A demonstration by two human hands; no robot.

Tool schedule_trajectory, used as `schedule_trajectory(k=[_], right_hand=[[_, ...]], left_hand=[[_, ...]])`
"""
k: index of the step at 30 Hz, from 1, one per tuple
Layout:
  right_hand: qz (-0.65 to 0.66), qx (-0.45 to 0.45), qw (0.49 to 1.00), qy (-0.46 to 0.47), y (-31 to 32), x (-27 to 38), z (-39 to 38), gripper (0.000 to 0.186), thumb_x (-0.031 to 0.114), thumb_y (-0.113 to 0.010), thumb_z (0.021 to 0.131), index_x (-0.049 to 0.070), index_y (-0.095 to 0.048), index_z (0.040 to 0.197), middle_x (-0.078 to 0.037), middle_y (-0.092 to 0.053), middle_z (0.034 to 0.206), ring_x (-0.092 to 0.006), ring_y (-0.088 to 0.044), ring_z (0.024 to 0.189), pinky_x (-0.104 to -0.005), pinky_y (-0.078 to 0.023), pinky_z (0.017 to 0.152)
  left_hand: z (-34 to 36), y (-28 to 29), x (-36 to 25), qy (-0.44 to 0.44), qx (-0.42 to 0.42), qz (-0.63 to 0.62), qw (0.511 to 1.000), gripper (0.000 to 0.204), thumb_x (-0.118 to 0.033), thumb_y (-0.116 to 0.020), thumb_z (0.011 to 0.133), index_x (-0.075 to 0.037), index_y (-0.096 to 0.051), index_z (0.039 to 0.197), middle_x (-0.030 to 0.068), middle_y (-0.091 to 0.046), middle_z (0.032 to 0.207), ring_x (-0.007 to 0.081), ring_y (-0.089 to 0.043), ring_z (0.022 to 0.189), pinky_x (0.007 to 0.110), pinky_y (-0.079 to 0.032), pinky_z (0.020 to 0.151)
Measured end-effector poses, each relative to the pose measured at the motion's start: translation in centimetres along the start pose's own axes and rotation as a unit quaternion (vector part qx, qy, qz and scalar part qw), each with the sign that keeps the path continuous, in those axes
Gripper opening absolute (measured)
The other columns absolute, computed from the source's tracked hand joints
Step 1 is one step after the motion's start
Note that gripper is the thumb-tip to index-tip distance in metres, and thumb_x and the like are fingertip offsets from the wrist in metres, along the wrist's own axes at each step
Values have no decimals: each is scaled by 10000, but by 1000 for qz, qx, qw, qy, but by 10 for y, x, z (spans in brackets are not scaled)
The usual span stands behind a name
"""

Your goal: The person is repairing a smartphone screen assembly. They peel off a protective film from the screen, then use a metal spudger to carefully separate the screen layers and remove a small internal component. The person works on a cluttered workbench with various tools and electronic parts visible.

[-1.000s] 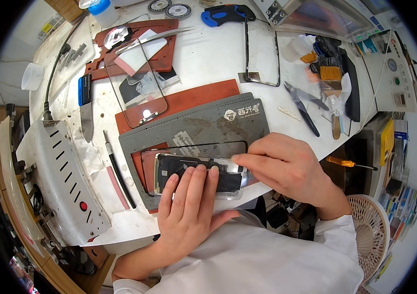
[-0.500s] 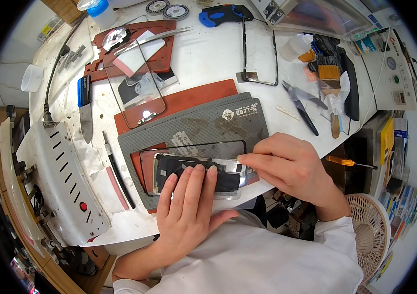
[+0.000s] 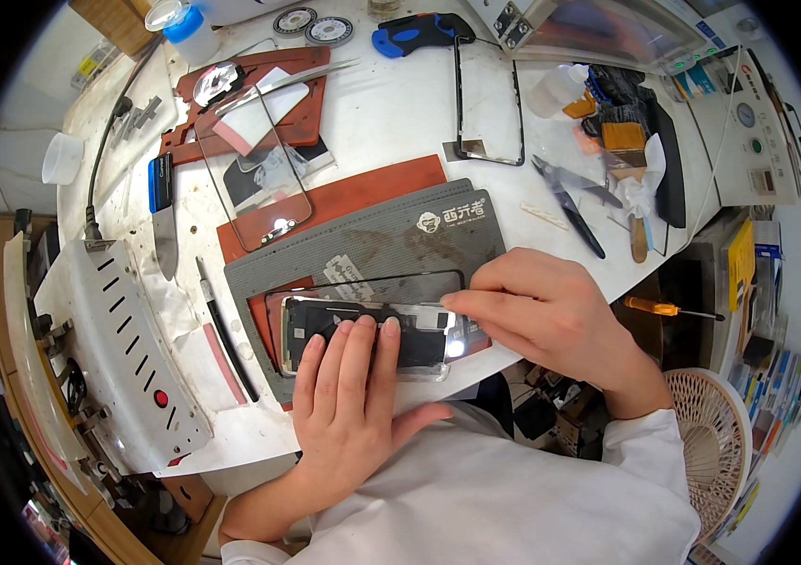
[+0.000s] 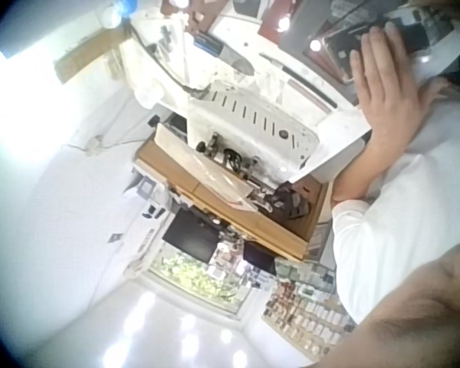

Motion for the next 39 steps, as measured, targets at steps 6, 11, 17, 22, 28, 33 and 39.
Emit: schedule_trajectory(k=[6,11,17,22,28,33,39], right_hand=[[-6,4,1000,-8,0,0,-3,343,-30,-792,732,53,-795,1064,-52,-668,903,-226,-657,769,-337,-527,642],[-8,2,1000,-10,2,-1,-6,338,-28,-796,735,59,-797,1061,-49,-667,899,-225,-658,771,-336,-528,641],[-10,-2,1000,-12,3,-3,-11,333,-27,-800,736,61,-797,1058,-48,-671,904,-224,-660,769,-338,-533,643],[-16,0,1000,-13,5,-3,-13,328,-32,-800,739,61,-797,1054,-51,-677,912,-228,-669,772,-340,-539,646],[-10,-6,1000,-17,6,-5,-17,327,-33,-801,741,53,-795,1056,-52,-680,916,-228,-670,772,-339,-539,648],[-8,-17,1000,-11,5,-5,-19,322,-27,-803,741,51,-792,1053,-52,-677,912,-228,-665,769,-338,-533,643],[-16,-19,1000,11,0,-2,-9,301,5,-786,744,48,-769,1041,-48,-667,923,-228,-665,799,-339,-541,660]], left_hand=[[0,0,0,-3,4,4,1000,940,-750,-648,865,20,-626,1404,202,-558,1424,356,-537,1339,531,-410,1157],[0,1,0,-5,5,6,1000,943,-747,-652,865,25,-622,1405,203,-553,1425,359,-532,1336,532,-411,1154],[2,1,0,-6,7,4,1000,937,-739,-657,869,29,-619,1405,204,-543,1430,359,-527,1337,532,-409,1154],[1,1,0,-5,9,5,1000,937,-737,-660,869,28,-617,1408,205,-542,1429,363,-526,1338,535,-406,1155],[1,2,-1,-6,9,8,1000,940,-737,-660,869,29,-613,1412,209,-544,1425,367,-528,1335,539,-407,1154],[1,2,-1,-7,11,8,1000,944,-739,-657,873,31,-607,1418,211,-539,1429,382,-520,1335,542,-417,1134],[-2,10,-2,45,-38,-1,998,803,-697,-609,942,-10,-674,1352,184,-602,1390,349,-569,1289,513,-458,1100]])
Point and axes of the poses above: each hand's wrist, its own z-axis towards the middle knuckle, its own y-axis out of the back of the hand, x = y × z, the point moved 2 cm from there along z, towards the middle knuckle
